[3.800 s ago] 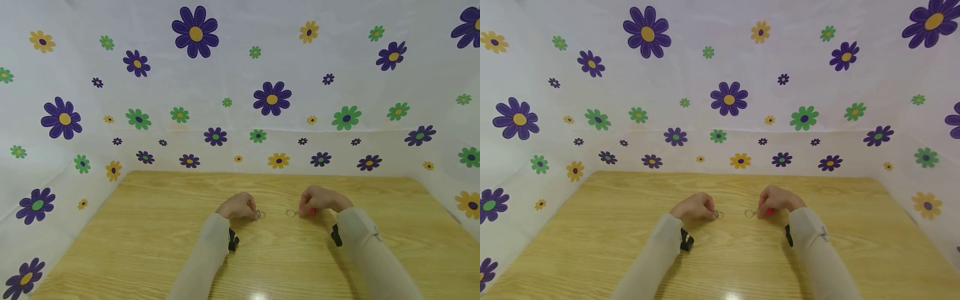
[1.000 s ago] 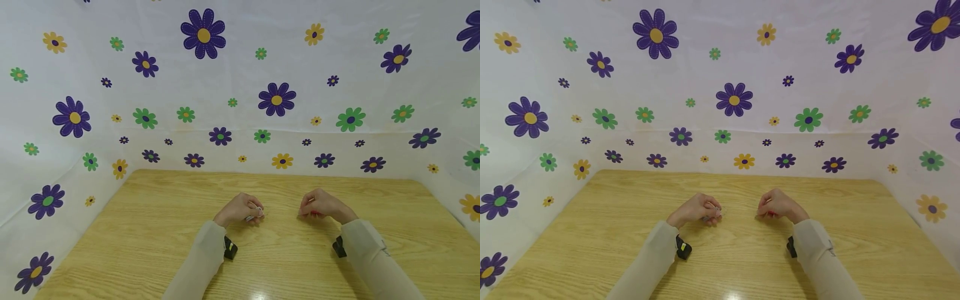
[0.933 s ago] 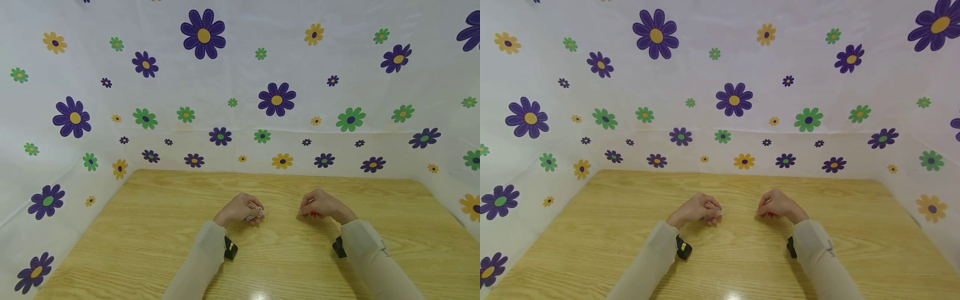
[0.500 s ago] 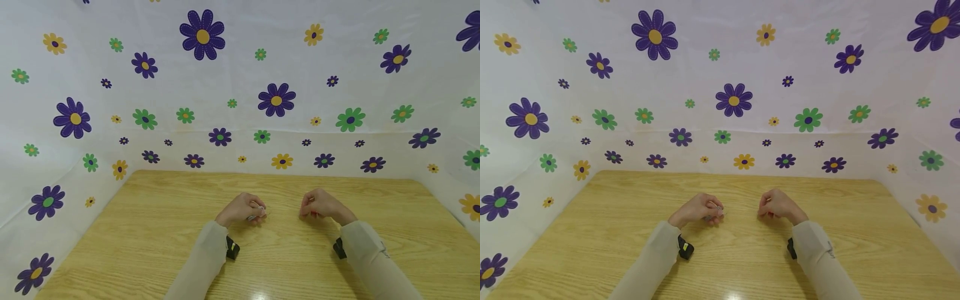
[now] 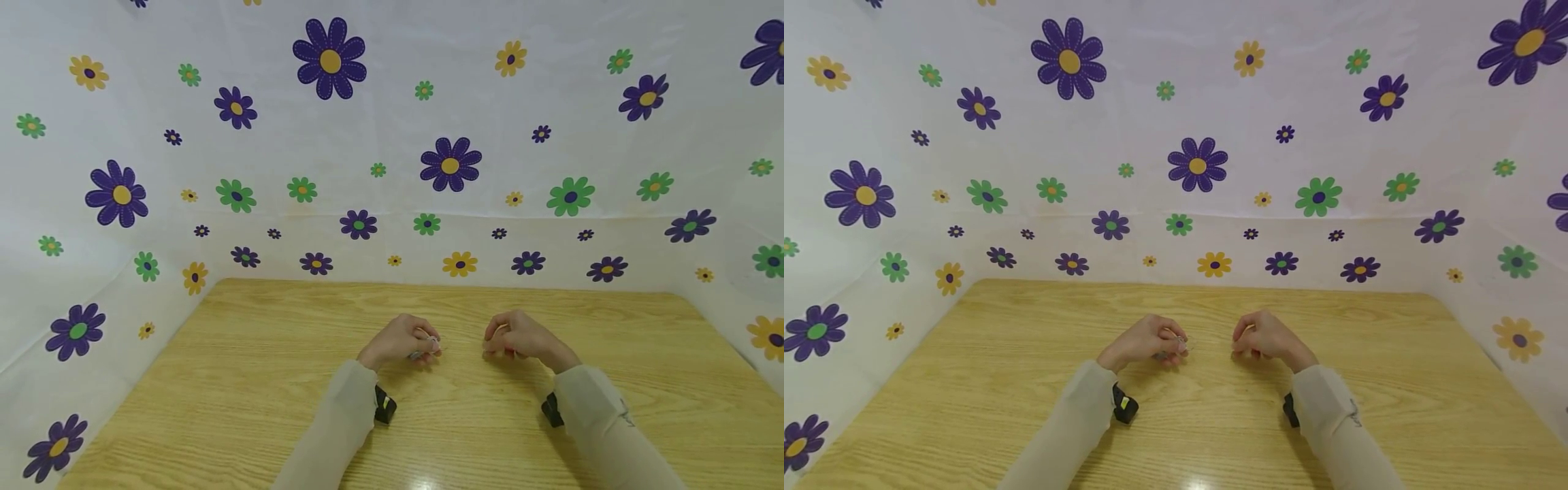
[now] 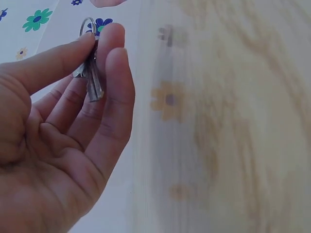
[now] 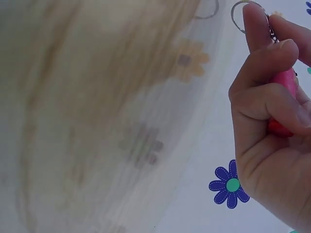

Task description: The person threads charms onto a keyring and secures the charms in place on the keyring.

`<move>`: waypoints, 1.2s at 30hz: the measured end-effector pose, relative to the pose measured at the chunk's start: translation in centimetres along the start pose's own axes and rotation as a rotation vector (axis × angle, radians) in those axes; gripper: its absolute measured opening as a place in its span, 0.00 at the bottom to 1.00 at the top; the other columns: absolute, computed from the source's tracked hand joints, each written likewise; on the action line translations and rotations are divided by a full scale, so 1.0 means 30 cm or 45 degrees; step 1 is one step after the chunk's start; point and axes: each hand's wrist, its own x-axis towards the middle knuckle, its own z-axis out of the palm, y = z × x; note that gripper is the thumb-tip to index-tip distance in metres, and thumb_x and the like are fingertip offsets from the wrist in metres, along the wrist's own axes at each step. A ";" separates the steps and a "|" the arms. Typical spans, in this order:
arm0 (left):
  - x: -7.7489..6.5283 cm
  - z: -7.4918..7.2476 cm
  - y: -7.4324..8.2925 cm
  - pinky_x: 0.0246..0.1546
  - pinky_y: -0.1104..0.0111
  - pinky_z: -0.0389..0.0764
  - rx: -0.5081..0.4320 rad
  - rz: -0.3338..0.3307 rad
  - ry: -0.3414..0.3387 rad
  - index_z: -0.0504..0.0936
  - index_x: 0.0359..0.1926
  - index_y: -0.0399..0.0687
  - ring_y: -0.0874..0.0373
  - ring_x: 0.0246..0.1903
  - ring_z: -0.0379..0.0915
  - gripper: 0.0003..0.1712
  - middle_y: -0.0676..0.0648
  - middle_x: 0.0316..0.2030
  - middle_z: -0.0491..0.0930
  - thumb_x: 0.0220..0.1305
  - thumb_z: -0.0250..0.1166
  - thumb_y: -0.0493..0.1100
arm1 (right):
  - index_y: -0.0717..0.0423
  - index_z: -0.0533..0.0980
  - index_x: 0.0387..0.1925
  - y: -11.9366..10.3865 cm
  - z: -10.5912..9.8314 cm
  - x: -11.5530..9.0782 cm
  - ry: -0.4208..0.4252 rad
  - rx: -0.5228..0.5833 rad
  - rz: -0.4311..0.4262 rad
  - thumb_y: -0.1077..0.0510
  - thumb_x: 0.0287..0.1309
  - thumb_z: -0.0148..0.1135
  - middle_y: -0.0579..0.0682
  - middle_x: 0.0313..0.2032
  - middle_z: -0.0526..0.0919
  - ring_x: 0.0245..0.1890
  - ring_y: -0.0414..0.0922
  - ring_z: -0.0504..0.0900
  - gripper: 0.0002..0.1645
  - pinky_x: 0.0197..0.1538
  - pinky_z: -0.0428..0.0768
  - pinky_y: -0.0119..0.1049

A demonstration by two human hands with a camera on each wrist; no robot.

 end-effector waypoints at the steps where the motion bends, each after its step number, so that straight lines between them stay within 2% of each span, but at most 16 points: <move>1: 0.000 0.002 0.002 0.28 0.66 0.84 0.000 -0.001 0.001 0.82 0.48 0.28 0.57 0.24 0.81 0.09 0.40 0.33 0.87 0.71 0.63 0.30 | 0.65 0.79 0.37 0.001 0.002 0.000 0.005 -0.003 -0.002 0.64 0.60 0.67 0.48 0.21 0.79 0.17 0.40 0.68 0.06 0.19 0.60 0.28; 11: 0.004 0.006 0.012 0.30 0.65 0.85 0.037 0.021 0.004 0.82 0.48 0.27 0.55 0.25 0.82 0.09 0.38 0.34 0.87 0.71 0.62 0.30 | 0.67 0.79 0.37 -0.017 0.011 0.002 0.020 -0.041 -0.006 0.65 0.60 0.67 0.48 0.22 0.78 0.18 0.40 0.69 0.08 0.19 0.62 0.28; 15: 0.009 0.010 0.016 0.31 0.64 0.86 0.056 0.034 0.015 0.82 0.48 0.27 0.53 0.26 0.84 0.10 0.39 0.34 0.88 0.70 0.63 0.31 | 0.68 0.78 0.39 -0.032 0.018 0.003 -0.008 -0.022 -0.026 0.66 0.61 0.66 0.50 0.24 0.79 0.18 0.40 0.69 0.08 0.20 0.63 0.28; 21: 0.014 0.015 0.016 0.32 0.62 0.87 0.026 0.023 0.027 0.82 0.49 0.28 0.51 0.27 0.85 0.11 0.39 0.34 0.88 0.69 0.64 0.31 | 0.70 0.78 0.38 -0.043 0.031 0.009 -0.056 0.003 -0.067 0.67 0.62 0.65 0.52 0.26 0.84 0.17 0.39 0.68 0.07 0.19 0.61 0.27; 31: 0.022 0.021 0.016 0.33 0.64 0.86 0.018 0.027 0.015 0.82 0.49 0.28 0.54 0.27 0.85 0.11 0.40 0.34 0.88 0.69 0.65 0.31 | 0.69 0.78 0.37 -0.052 0.054 0.018 -0.069 0.029 -0.080 0.67 0.62 0.64 0.54 0.27 0.85 0.19 0.41 0.71 0.06 0.20 0.63 0.28; 36: 0.023 0.021 0.016 0.33 0.63 0.86 0.022 0.028 0.020 0.82 0.50 0.27 0.53 0.27 0.84 0.12 0.40 0.34 0.88 0.69 0.64 0.31 | 0.68 0.78 0.37 -0.055 0.059 0.020 -0.085 0.079 -0.076 0.68 0.63 0.62 0.55 0.30 0.87 0.21 0.41 0.75 0.04 0.22 0.68 0.29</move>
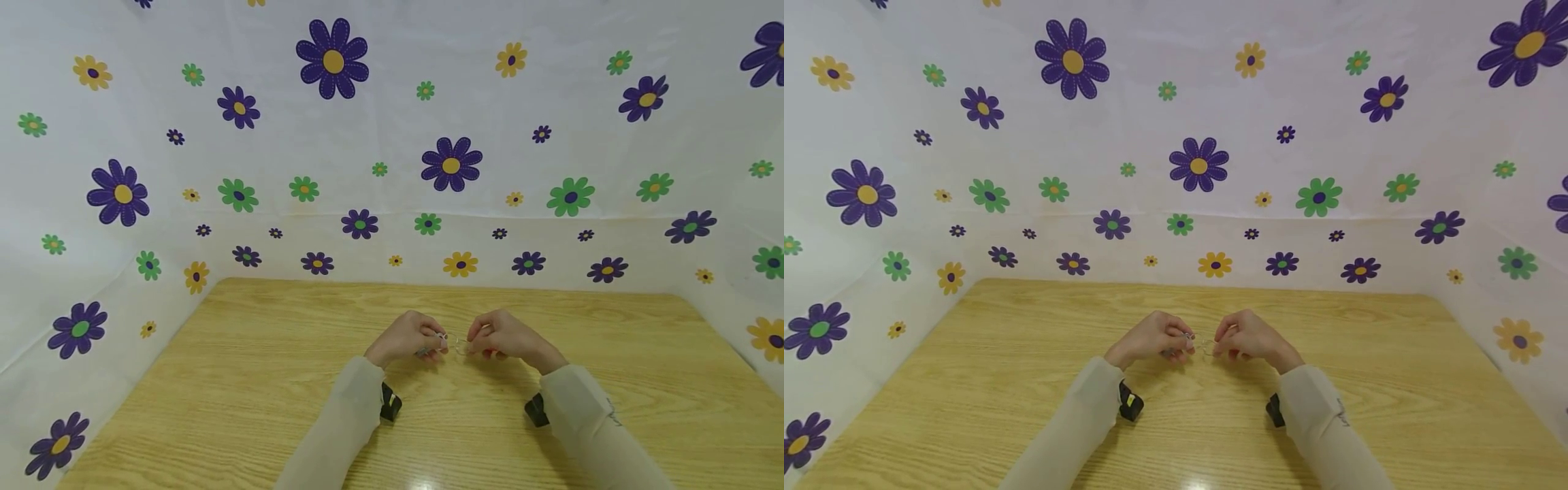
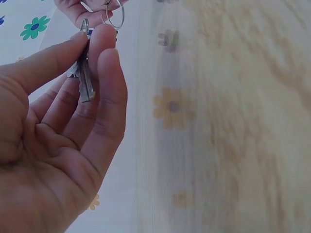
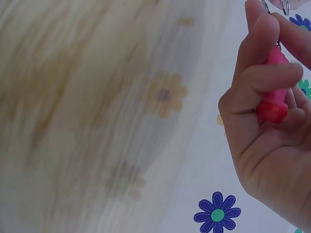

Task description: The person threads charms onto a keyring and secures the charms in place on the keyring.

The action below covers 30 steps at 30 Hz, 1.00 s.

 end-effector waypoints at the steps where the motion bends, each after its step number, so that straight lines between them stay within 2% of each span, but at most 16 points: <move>1: 0.000 0.000 0.001 0.33 0.63 0.86 0.000 0.001 0.000 0.82 0.50 0.27 0.53 0.27 0.84 0.12 0.39 0.34 0.88 0.69 0.64 0.31 | 0.68 0.78 0.38 0.000 0.001 0.000 -0.003 0.010 0.000 0.68 0.63 0.62 0.55 0.31 0.88 0.22 0.41 0.77 0.04 0.22 0.71 0.29; 6: -0.002 0.002 0.008 0.32 0.63 0.86 0.019 0.007 0.002 0.82 0.49 0.27 0.51 0.27 0.85 0.11 0.39 0.34 0.87 0.69 0.65 0.31 | 0.70 0.77 0.40 -0.003 0.003 -0.004 -0.019 0.064 0.015 0.68 0.62 0.62 0.56 0.33 0.88 0.23 0.42 0.82 0.07 0.26 0.81 0.33; 11: -0.004 0.006 0.012 0.32 0.63 0.86 0.028 0.004 0.005 0.83 0.47 0.27 0.49 0.28 0.85 0.10 0.38 0.33 0.87 0.69 0.65 0.31 | 0.70 0.76 0.41 -0.006 0.008 -0.004 -0.033 0.110 0.037 0.67 0.62 0.63 0.57 0.34 0.88 0.23 0.43 0.83 0.09 0.29 0.84 0.35; 23: 0.009 0.013 0.010 0.31 0.64 0.86 0.075 0.003 0.018 0.84 0.46 0.27 0.50 0.26 0.86 0.10 0.41 0.31 0.87 0.68 0.66 0.31 | 0.70 0.77 0.42 -0.017 0.022 -0.001 -0.053 0.104 0.020 0.67 0.62 0.62 0.60 0.36 0.88 0.25 0.45 0.83 0.09 0.30 0.83 0.36; 30: 0.014 0.021 0.011 0.30 0.64 0.86 0.047 -0.026 0.022 0.84 0.44 0.28 0.54 0.23 0.84 0.07 0.41 0.28 0.86 0.68 0.66 0.30 | 0.69 0.78 0.40 -0.026 0.025 0.005 -0.058 0.016 -0.021 0.67 0.63 0.62 0.59 0.35 0.88 0.23 0.44 0.81 0.07 0.23 0.74 0.31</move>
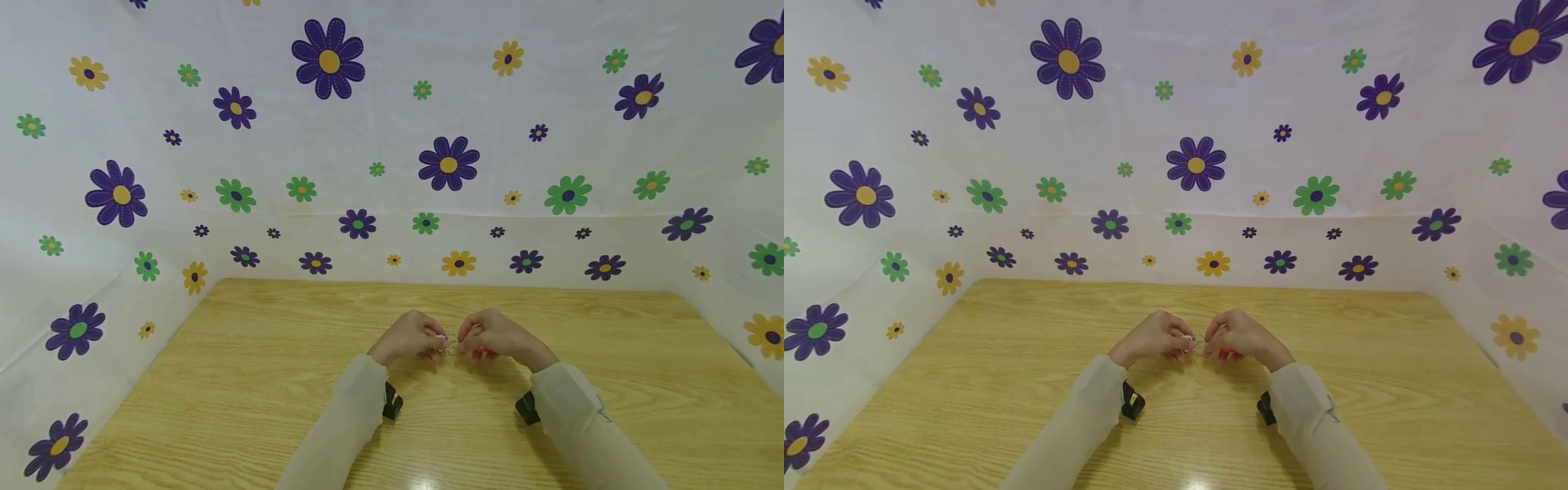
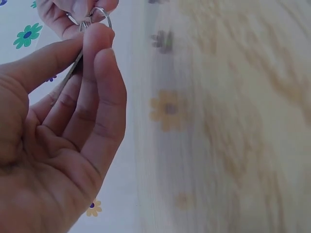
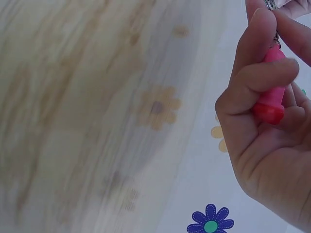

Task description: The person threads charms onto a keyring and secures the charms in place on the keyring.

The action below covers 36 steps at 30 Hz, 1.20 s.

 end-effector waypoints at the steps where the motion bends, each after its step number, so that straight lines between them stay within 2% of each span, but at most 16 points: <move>1: -0.001 0.001 0.001 0.30 0.65 0.86 -0.003 -0.003 0.001 0.85 0.43 0.27 0.55 0.23 0.83 0.07 0.41 0.28 0.86 0.68 0.66 0.30 | 0.69 0.78 0.40 -0.001 0.001 0.002 -0.002 -0.008 -0.008 0.67 0.63 0.62 0.59 0.35 0.88 0.22 0.43 0.80 0.07 0.22 0.73 0.31; 9: -0.004 0.005 0.003 0.30 0.66 0.86 0.036 -0.016 0.012 0.86 0.40 0.29 0.59 0.21 0.82 0.06 0.42 0.25 0.86 0.66 0.66 0.30 | 0.69 0.78 0.39 -0.008 0.005 0.008 0.003 -0.041 -0.023 0.67 0.62 0.62 0.57 0.33 0.88 0.21 0.42 0.78 0.06 0.22 0.69 0.30; 17: -0.011 -0.007 -0.003 0.29 0.66 0.86 0.049 -0.021 0.036 0.85 0.41 0.30 0.59 0.21 0.82 0.06 0.42 0.25 0.86 0.67 0.66 0.31 | 0.70 0.77 0.42 0.001 -0.012 0.007 0.013 -0.051 -0.020 0.67 0.64 0.61 0.56 0.34 0.88 0.22 0.45 0.80 0.08 0.21 0.69 0.30; 29: -0.015 -0.024 -0.009 0.29 0.66 0.85 0.094 0.005 0.001 0.85 0.44 0.30 0.57 0.22 0.83 0.08 0.42 0.25 0.86 0.68 0.66 0.33 | 0.70 0.83 0.40 0.010 -0.013 0.002 0.048 -0.043 -0.019 0.66 0.61 0.64 0.53 0.31 0.88 0.20 0.42 0.77 0.09 0.19 0.64 0.29; 36: -0.012 -0.027 -0.013 0.30 0.65 0.86 0.083 0.009 0.005 0.84 0.46 0.29 0.55 0.24 0.84 0.09 0.41 0.27 0.86 0.68 0.66 0.33 | 0.69 0.82 0.35 0.000 -0.010 -0.002 0.050 -0.074 -0.001 0.65 0.61 0.63 0.51 0.24 0.83 0.21 0.41 0.77 0.07 0.20 0.64 0.29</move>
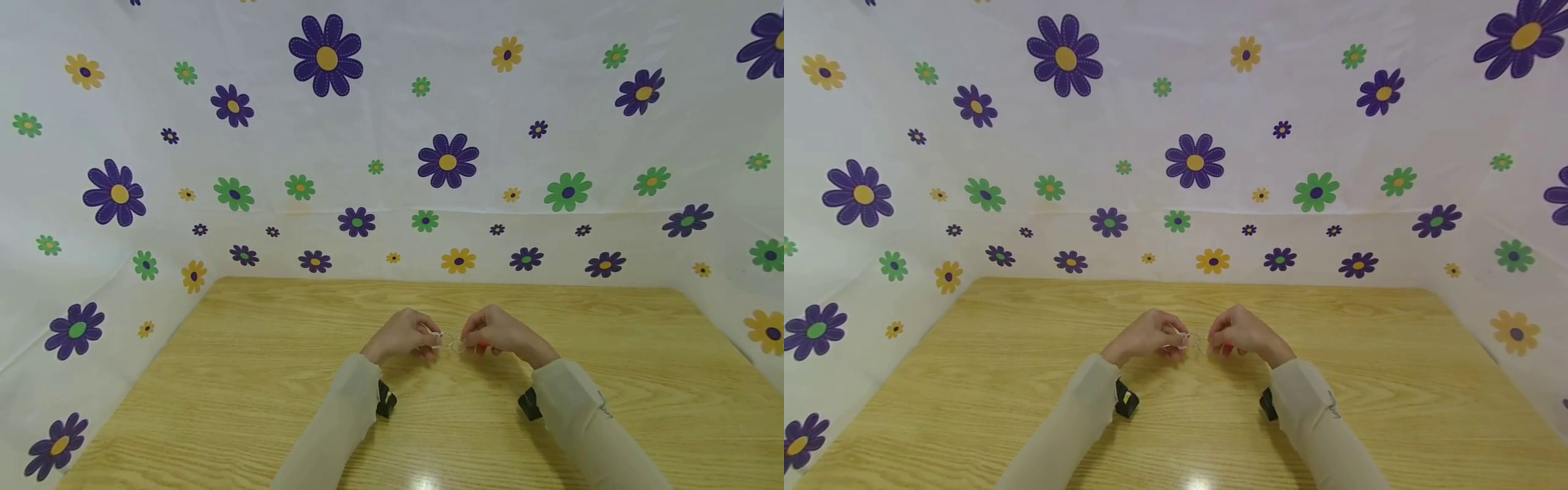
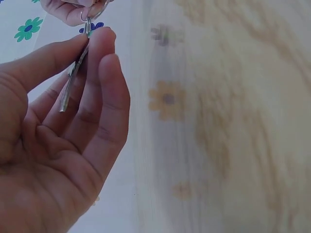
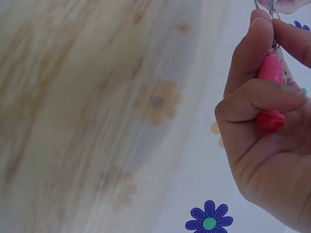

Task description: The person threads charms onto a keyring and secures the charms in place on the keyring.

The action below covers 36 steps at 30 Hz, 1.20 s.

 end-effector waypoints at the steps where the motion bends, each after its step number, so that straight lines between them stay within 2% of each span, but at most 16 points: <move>1: 0.000 0.000 0.000 0.30 0.65 0.86 0.000 0.000 0.001 0.84 0.46 0.29 0.55 0.24 0.84 0.09 0.41 0.27 0.86 0.68 0.66 0.33 | 0.69 0.82 0.35 0.000 0.000 0.000 -0.003 -0.003 0.003 0.65 0.62 0.63 0.50 0.23 0.82 0.21 0.41 0.76 0.07 0.20 0.64 0.29; 8: -0.006 0.001 -0.003 0.28 0.66 0.85 0.019 0.027 0.012 0.85 0.45 0.29 0.55 0.23 0.84 0.09 0.40 0.27 0.86 0.68 0.66 0.33 | 0.69 0.81 0.33 0.007 0.001 0.003 -0.020 0.076 0.042 0.67 0.63 0.59 0.52 0.23 0.83 0.20 0.40 0.74 0.07 0.20 0.66 0.28; 15: -0.004 0.012 0.000 0.27 0.67 0.85 0.050 0.046 0.045 0.85 0.42 0.29 0.53 0.23 0.84 0.07 0.40 0.26 0.86 0.67 0.66 0.31 | 0.67 0.80 0.32 0.010 0.011 0.010 0.028 0.141 0.075 0.66 0.63 0.58 0.55 0.26 0.85 0.20 0.40 0.76 0.07 0.21 0.70 0.27; 22: 0.004 0.031 0.004 0.27 0.68 0.85 0.066 0.054 0.044 0.85 0.35 0.33 0.56 0.21 0.83 0.02 0.40 0.24 0.86 0.65 0.67 0.29 | 0.65 0.78 0.30 0.016 0.022 0.020 0.093 0.172 0.093 0.67 0.61 0.57 0.56 0.25 0.85 0.19 0.39 0.76 0.06 0.21 0.70 0.28; 30: 0.002 0.029 0.006 0.28 0.68 0.85 0.063 0.044 0.052 0.86 0.39 0.30 0.56 0.22 0.84 0.04 0.40 0.25 0.86 0.65 0.67 0.30 | 0.69 0.78 0.37 0.011 0.030 0.018 0.066 0.199 0.056 0.65 0.65 0.57 0.53 0.24 0.84 0.19 0.40 0.77 0.08 0.22 0.71 0.29; 36: -0.003 0.015 0.000 0.28 0.66 0.85 0.084 0.065 0.081 0.86 0.41 0.31 0.52 0.23 0.84 0.06 0.41 0.25 0.86 0.66 0.67 0.31 | 0.67 0.78 0.32 0.017 0.028 0.022 0.059 0.191 0.071 0.66 0.64 0.57 0.51 0.23 0.83 0.19 0.40 0.75 0.08 0.23 0.71 0.30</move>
